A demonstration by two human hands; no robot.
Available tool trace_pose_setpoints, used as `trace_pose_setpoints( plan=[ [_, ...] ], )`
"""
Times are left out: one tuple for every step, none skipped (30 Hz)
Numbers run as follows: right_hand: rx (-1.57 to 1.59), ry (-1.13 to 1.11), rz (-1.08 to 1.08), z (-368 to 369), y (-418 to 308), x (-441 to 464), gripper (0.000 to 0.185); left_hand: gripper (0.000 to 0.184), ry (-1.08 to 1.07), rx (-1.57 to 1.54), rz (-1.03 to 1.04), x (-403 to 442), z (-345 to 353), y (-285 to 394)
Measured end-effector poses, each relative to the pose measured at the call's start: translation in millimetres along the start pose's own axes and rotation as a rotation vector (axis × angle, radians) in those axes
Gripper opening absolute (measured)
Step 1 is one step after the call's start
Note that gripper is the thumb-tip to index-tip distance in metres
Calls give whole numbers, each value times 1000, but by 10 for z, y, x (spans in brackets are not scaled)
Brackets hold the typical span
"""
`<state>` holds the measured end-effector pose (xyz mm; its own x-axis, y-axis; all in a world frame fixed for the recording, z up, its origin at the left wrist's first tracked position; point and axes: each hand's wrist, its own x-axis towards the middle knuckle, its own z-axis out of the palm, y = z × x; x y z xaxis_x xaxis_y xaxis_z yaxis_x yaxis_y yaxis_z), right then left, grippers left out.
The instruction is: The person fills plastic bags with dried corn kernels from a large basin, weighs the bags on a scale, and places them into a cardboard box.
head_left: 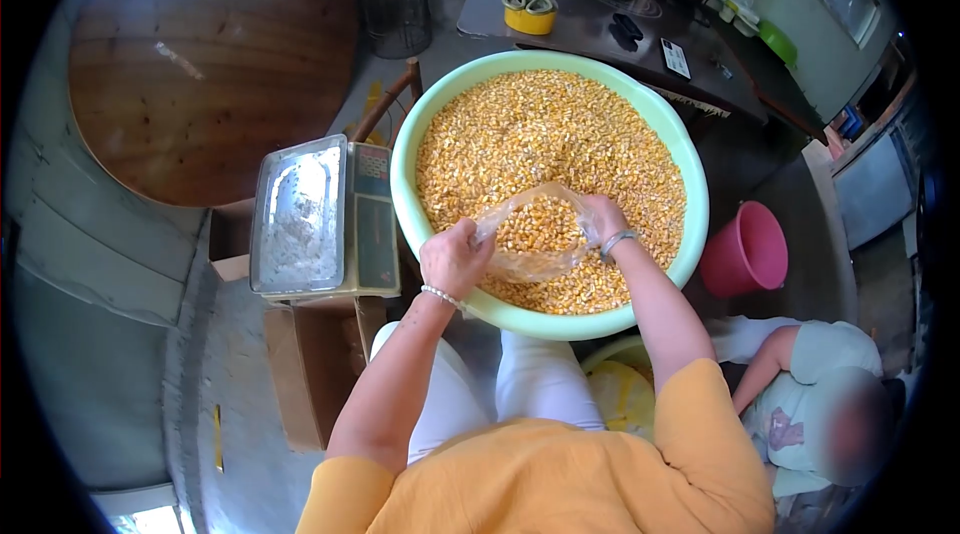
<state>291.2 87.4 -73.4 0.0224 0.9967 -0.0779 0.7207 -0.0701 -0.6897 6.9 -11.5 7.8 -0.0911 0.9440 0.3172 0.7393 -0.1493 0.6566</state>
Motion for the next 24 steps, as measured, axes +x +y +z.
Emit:
trace_pose_setpoints(
  plan=[
    [179, -87, 180, -28, -252, -67, 21, 24, 8, 4, 4, 1, 3, 0],
    [359, -172, 364, -44, -358, -122, 22, 23, 12, 7, 9, -11, 12, 4],
    [-106, -125, -35, -58, -353, -189, 28, 22, 23, -5, 5, -23, 29, 2],
    [-174, -164, 12, -82, -373, -213, 27, 21, 36, -19, 2, -23, 49, -11],
    [-243, -204, 57, -106, -415, -216, 25, 21, 51, -34, -1, -17, 61, -17],
    [-311, -245, 102, -128, -451, -218, 24, 21, 38, -24, -3, -10, 62, -16],
    [-284, -245, 110, -91, -356, -178, 19, 21, 25, -14, -8, -10, 58, -18],
    [-323, -256, 112, -84, -331, -168, 18, 22, 13, -3, -13, -14, 55, -19],
    [-363, -267, 114, -94, -369, -179, 16, 21, 12, -2, -11, -17, 56, -20],
    [-403, -278, 114, -101, -389, -187, 15, 21, 13, -2, -9, -15, 57, -19],
    [-410, -213, 54, -80, -341, -171, 15, 21, 15, -1, -7, -12, 57, -17],
    [-418, -148, -8, -33, -245, -132, 15, 20, 15, -4, 1, -11, 56, -15],
    [-424, -84, -69, -2, -181, -108, 15, 20, 15, -6, 8, -10, 54, -15],
    [-258, -17, -48, 14, -116, -75, 18, 21, 16, -9, 15, -11, 50, -16],
    [-92, 50, -28, 17, -78, -42, 20, 21, 13, -9, 12, -10, 44, -14],
    [74, 115, -7, 35, -16, -9, 23, 22, 10, -9, 9, -10, 37, -8],
    [192, 173, -32, 79, 79, 35, 30, 22, 8, -10, 5, -10, 31, -3],
    [249, 204, 40, 73, 70, 42, 31, 23, 4, -11, -1, -12, 30, -5],
    [304, 236, 110, 55, 58, 53, 33, 23, 1, -15, -7, -12, 30, -6],
    [358, 268, 180, 30, 44, 63, 34, 24, -1, -19, -13, -11, 30, -7],
    [569, 240, 268, -61, -67, 21, 36, 25, -4, -11, -8, -10, 27, -7],
    [714, 204, 285, -172, -187, -32, 36, 25, -6, -4, -3, -10, 24, -11],
    [856, 164, 300, -286, -315, -88, 36, 25, -6, 3, 0, -8, 22, -17],
    [997, 120, 314, -391, -442, -136, 36, 25, -6, -2, 2, -1, 20, -22]
  ],
)
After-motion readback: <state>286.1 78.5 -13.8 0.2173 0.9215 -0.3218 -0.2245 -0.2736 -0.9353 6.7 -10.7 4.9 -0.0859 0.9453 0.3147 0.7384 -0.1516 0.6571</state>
